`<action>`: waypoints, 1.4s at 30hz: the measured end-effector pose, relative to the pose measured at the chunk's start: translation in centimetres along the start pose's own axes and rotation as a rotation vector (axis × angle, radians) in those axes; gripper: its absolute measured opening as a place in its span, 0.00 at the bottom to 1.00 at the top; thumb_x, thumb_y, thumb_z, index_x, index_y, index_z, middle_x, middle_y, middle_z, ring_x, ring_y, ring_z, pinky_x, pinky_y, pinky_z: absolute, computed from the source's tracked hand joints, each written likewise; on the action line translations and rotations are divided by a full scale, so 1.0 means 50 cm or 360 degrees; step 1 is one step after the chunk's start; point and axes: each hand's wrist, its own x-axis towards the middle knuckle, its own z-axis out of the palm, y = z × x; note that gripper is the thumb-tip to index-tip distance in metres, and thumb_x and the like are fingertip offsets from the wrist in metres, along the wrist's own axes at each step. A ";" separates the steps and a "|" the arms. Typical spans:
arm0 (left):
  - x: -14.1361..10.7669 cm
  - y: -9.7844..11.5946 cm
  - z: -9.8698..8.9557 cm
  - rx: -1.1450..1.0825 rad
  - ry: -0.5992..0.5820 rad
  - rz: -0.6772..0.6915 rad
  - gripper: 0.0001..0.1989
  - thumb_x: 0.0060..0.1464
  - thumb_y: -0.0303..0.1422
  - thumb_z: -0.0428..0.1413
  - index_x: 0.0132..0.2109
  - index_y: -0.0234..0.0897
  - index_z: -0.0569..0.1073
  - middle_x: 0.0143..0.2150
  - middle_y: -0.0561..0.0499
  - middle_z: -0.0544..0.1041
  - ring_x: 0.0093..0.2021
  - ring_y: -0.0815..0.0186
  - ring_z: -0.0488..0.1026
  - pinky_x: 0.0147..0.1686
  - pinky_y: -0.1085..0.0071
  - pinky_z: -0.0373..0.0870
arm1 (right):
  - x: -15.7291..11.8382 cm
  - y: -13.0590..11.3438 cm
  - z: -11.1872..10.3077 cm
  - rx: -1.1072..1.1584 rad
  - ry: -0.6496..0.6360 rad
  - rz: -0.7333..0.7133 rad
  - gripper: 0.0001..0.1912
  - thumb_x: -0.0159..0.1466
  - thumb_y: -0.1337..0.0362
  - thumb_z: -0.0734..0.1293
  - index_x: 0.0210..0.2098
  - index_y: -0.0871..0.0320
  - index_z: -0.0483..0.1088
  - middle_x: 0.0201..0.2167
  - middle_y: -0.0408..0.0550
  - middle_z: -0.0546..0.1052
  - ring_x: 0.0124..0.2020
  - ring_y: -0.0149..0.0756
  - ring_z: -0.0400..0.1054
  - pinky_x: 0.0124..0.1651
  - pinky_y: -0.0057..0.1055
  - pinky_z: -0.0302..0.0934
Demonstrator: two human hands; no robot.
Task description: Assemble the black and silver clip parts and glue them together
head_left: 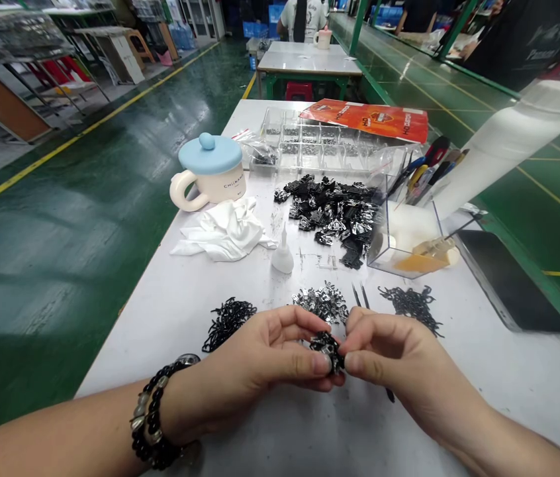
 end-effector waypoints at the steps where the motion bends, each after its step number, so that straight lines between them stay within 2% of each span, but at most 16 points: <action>1: 0.000 0.000 0.000 -0.0014 0.0008 -0.0003 0.16 0.48 0.26 0.62 0.43 0.31 0.66 0.35 0.48 0.75 0.34 0.71 0.76 0.36 0.77 0.73 | -0.002 0.000 0.000 -0.0122 0.0048 -0.0070 0.02 0.54 0.65 0.72 0.26 0.53 0.75 0.26 0.40 0.69 0.27 0.25 0.68 0.32 0.22 0.65; 5: 0.002 0.001 0.000 -0.0061 0.0021 -0.0015 0.16 0.48 0.25 0.62 0.43 0.31 0.66 0.35 0.47 0.75 0.34 0.71 0.76 0.36 0.78 0.73 | -0.011 0.001 0.002 -0.0588 0.0212 -0.0390 0.01 0.56 0.62 0.71 0.29 0.49 0.75 0.25 0.41 0.68 0.28 0.26 0.65 0.31 0.24 0.61; 7: 0.002 0.002 -0.001 -0.0071 0.0015 -0.0023 0.16 0.48 0.25 0.62 0.44 0.31 0.66 0.35 0.47 0.75 0.34 0.70 0.76 0.36 0.77 0.73 | -0.013 0.002 0.004 -0.0610 0.0203 -0.0435 0.01 0.56 0.62 0.70 0.29 0.49 0.75 0.25 0.41 0.68 0.28 0.27 0.65 0.31 0.25 0.61; 13: 0.000 0.000 0.002 -0.0099 0.0039 -0.0023 0.16 0.48 0.25 0.62 0.43 0.30 0.66 0.35 0.46 0.75 0.35 0.69 0.76 0.36 0.77 0.73 | -0.007 0.006 0.004 -0.0516 0.0158 -0.0370 0.02 0.56 0.61 0.71 0.29 0.51 0.75 0.25 0.42 0.68 0.27 0.27 0.66 0.30 0.25 0.62; 18: 0.001 0.001 0.004 -0.0185 0.0012 -0.0035 0.16 0.47 0.25 0.63 0.42 0.30 0.67 0.35 0.48 0.75 0.34 0.69 0.77 0.36 0.78 0.73 | -0.011 0.008 0.000 -0.0592 0.0140 -0.0519 0.04 0.58 0.64 0.69 0.33 0.47 0.75 0.27 0.42 0.68 0.28 0.28 0.68 0.31 0.26 0.65; 22: -0.002 0.001 0.005 -0.0202 -0.0014 -0.0027 0.15 0.47 0.25 0.63 0.42 0.31 0.67 0.34 0.48 0.75 0.35 0.69 0.77 0.37 0.78 0.73 | -0.017 0.010 0.000 -0.0785 0.0184 -0.0711 0.08 0.58 0.65 0.69 0.35 0.43 0.75 0.27 0.41 0.67 0.29 0.27 0.66 0.29 0.25 0.64; 26: -0.003 -0.001 0.005 -0.0223 -0.0038 -0.0018 0.16 0.46 0.26 0.63 0.42 0.31 0.68 0.34 0.48 0.75 0.34 0.69 0.76 0.36 0.78 0.72 | -0.017 0.012 0.004 -0.0887 0.0222 -0.0884 0.10 0.58 0.69 0.69 0.36 0.45 0.74 0.27 0.41 0.66 0.30 0.27 0.63 0.30 0.23 0.63; 28: -0.002 -0.002 0.004 -0.0231 -0.0048 -0.0015 0.17 0.45 0.27 0.64 0.42 0.30 0.68 0.33 0.48 0.75 0.33 0.69 0.75 0.34 0.78 0.72 | -0.017 0.012 0.005 -0.0853 0.0197 -0.0890 0.11 0.58 0.69 0.69 0.36 0.45 0.74 0.27 0.41 0.66 0.29 0.26 0.63 0.30 0.23 0.63; 33: 0.000 -0.002 0.004 -0.0180 -0.0044 -0.0013 0.17 0.45 0.27 0.64 0.42 0.31 0.68 0.34 0.49 0.74 0.32 0.70 0.75 0.33 0.78 0.72 | -0.019 0.012 0.001 -0.0691 0.0090 -0.0655 0.09 0.58 0.68 0.69 0.35 0.44 0.73 0.29 0.41 0.65 0.29 0.26 0.65 0.30 0.25 0.65; 37: 0.000 -0.001 0.005 -0.0147 -0.0007 0.0005 0.15 0.46 0.25 0.63 0.41 0.31 0.68 0.33 0.52 0.73 0.29 0.74 0.74 0.32 0.80 0.72 | -0.018 0.007 0.003 -0.0958 0.0204 -0.0793 0.08 0.56 0.67 0.70 0.34 0.46 0.73 0.28 0.41 0.66 0.32 0.27 0.64 0.33 0.25 0.61; 42: 0.001 -0.003 0.002 -0.0044 0.0076 0.0007 0.16 0.46 0.26 0.63 0.42 0.32 0.68 0.34 0.52 0.73 0.29 0.75 0.74 0.33 0.80 0.71 | -0.016 -0.002 0.011 -0.1207 0.0285 -0.0971 0.05 0.56 0.69 0.69 0.32 0.52 0.72 0.26 0.42 0.67 0.30 0.29 0.64 0.30 0.27 0.59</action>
